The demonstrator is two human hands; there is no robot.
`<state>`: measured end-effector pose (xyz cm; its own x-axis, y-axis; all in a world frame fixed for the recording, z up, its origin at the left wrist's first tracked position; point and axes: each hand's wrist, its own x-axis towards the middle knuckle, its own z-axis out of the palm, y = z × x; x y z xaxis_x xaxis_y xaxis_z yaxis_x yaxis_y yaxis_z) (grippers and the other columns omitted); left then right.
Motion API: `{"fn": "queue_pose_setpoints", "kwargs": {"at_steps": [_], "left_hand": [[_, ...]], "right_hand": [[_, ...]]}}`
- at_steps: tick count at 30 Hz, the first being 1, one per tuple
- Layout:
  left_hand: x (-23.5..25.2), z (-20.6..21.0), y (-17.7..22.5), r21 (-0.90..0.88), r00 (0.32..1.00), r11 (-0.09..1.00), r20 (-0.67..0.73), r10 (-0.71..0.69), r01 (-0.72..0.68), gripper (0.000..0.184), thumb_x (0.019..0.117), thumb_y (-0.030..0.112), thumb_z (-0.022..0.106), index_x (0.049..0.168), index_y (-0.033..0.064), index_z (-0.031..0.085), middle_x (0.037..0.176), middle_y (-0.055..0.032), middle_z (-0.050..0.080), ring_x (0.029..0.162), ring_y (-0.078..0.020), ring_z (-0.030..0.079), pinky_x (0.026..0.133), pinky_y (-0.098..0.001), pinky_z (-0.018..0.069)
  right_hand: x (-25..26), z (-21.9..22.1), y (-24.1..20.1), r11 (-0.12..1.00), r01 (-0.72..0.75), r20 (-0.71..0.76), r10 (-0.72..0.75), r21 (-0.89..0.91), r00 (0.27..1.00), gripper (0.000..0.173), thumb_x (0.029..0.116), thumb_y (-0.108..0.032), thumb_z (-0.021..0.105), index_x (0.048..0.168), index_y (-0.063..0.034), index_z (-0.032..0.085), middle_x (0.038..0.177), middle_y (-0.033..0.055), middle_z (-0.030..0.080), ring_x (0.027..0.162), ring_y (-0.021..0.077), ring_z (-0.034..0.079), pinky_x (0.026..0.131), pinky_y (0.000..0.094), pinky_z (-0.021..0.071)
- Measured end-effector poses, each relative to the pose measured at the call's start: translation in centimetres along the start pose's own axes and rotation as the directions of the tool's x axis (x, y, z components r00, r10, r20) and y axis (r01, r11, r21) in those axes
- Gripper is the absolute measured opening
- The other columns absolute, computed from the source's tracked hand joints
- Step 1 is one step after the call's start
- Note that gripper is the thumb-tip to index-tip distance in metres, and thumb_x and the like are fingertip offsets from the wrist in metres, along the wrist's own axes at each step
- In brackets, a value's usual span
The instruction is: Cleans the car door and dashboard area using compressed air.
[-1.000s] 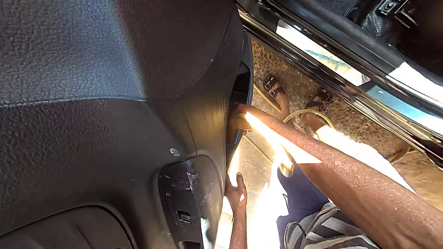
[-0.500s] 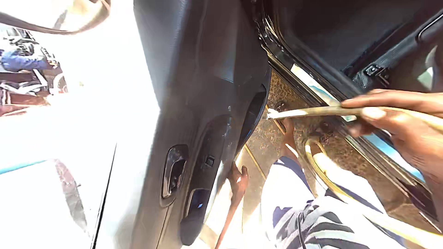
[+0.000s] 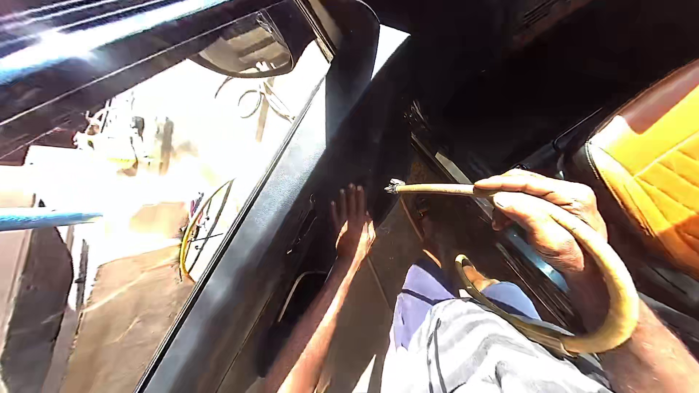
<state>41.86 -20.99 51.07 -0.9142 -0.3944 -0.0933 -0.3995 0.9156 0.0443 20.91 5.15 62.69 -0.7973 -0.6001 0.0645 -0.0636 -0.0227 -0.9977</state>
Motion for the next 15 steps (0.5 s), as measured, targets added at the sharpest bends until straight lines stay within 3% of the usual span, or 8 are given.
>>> {"fn": "queue_pose_setpoints", "kwargs": {"at_steps": [2, 3, 5, 8, 11, 13, 15], "left_hand": [[-1.8, -1.1, -1.5, -0.027, 0.994, 0.996, 0.072, 0.087, -0.085, 0.060, 0.1049, 0.021, 0.049, 0.162, 0.0147, 0.033, 0.170, -0.0132, 0.023, 0.158, -0.0370, 0.019, 0.123, -0.0676, 0.0160], [-3.1, -1.4, -2.1, -0.036, 0.989, 0.995, 0.108, 0.099, -0.096, 0.056, 0.1029, 0.019, 0.053, 0.158, 0.0189, 0.042, 0.169, -0.0137, 0.027, 0.157, -0.0387, 0.021, 0.122, -0.0700, 0.0156], [-4.8, -1.5, -2.9, -0.031, 0.981, 0.995, 0.169, 0.098, -0.094, 0.055, 0.1007, 0.016, 0.056, 0.155, 0.0228, 0.049, 0.169, -0.0142, 0.028, 0.157, -0.0394, 0.020, 0.121, -0.0723, 0.0118], [-3.1, -1.4, -2.3, -0.007, 0.972, 0.992, 0.201, 0.125, -0.126, 0.065, 0.0957, 0.011, 0.062, 0.158, 0.0183, 0.044, 0.170, -0.0142, 0.024, 0.157, -0.0401, 0.016, 0.120, -0.0741, 0.0098], [0.3, -1.6, -1.4, -0.037, 0.976, 0.984, 0.125, 0.176, -0.173, 0.062, 0.0966, 0.008, 0.059, 0.157, 0.0159, 0.045, 0.169, -0.0116, 0.029, 0.156, -0.0385, 0.023, 0.121, -0.0703, 0.0161], [-0.4, -1.7, -1.8, -0.169, 0.989, 0.977, 0.046, 0.138, -0.129, 0.052, 0.1044, 0.016, 0.050, 0.156, 0.0098, 0.045, 0.166, -0.0129, 0.035, 0.155, -0.0362, 0.028, 0.124, -0.0651, 0.0172], [-2.3, -1.9, -2.1, -0.278, 0.998, 0.958, 0.004, -0.070, 0.068, 0.062, 0.1070, 0.040, 0.048, 0.158, 0.0060, 0.038, 0.164, -0.0144, 0.038, 0.152, -0.0331, 0.033, 0.124, -0.0581, 0.0225]], "right_hand": [[-0.1, -0.1, -0.6, 1.000, 0.012, 0.007, -0.012, -0.008, 1.000, 0.026, 0.0970, -0.015, 0.054, 0.107, -0.0070, 0.076, 0.091, -0.0044, 0.071, 0.063, 0.0028, 0.062, 0.055, 0.0177, 0.0553], [-0.1, -0.2, -0.9, 1.000, 0.021, 0.013, -0.021, -0.014, 1.000, 0.026, 0.0967, -0.014, 0.054, 0.108, -0.0067, 0.076, 0.090, -0.0041, 0.071, 0.063, 0.0027, 0.062, 0.056, 0.0180, 0.0552], [0.1, -0.1, -1.4, 0.999, 0.041, 0.018, -0.040, -0.035, 0.999, 0.027, 0.0960, -0.015, 0.054, 0.108, -0.0065, 0.076, 0.089, -0.0042, 0.071, 0.063, 0.0020, 0.062, 0.056, 0.0179, 0.0545], [-0.3, 0.2, -2.0, 0.997, 0.065, 0.027, -0.064, -0.045, 0.998, 0.026, 0.0971, -0.016, 0.054, 0.108, -0.0052, 0.076, 0.089, -0.0037, 0.070, 0.062, 0.0011, 0.060, 0.054, 0.0166, 0.0525], [-0.6, 0.5, -2.2, 0.996, 0.071, 0.052, -0.068, -0.056, 0.996, 0.026, 0.0974, -0.015, 0.054, 0.108, -0.0043, 0.076, 0.090, -0.0033, 0.071, 0.063, 0.0008, 0.060, 0.056, 0.0161, 0.0528], [-1.0, 0.7, -2.4, 0.997, 0.061, 0.067, -0.058, -0.044, 0.996, 0.027, 0.0975, -0.016, 0.054, 0.108, -0.0041, 0.076, 0.092, -0.0027, 0.072, 0.064, 0.0015, 0.061, 0.056, 0.0169, 0.0536], [-1.4, 0.8, -2.5, 0.998, 0.059, 0.058, -0.057, -0.032, 0.997, 0.027, 0.0971, -0.014, 0.054, 0.108, -0.0036, 0.075, 0.092, -0.0024, 0.071, 0.064, 0.0015, 0.062, 0.055, 0.0169, 0.0537]]}}
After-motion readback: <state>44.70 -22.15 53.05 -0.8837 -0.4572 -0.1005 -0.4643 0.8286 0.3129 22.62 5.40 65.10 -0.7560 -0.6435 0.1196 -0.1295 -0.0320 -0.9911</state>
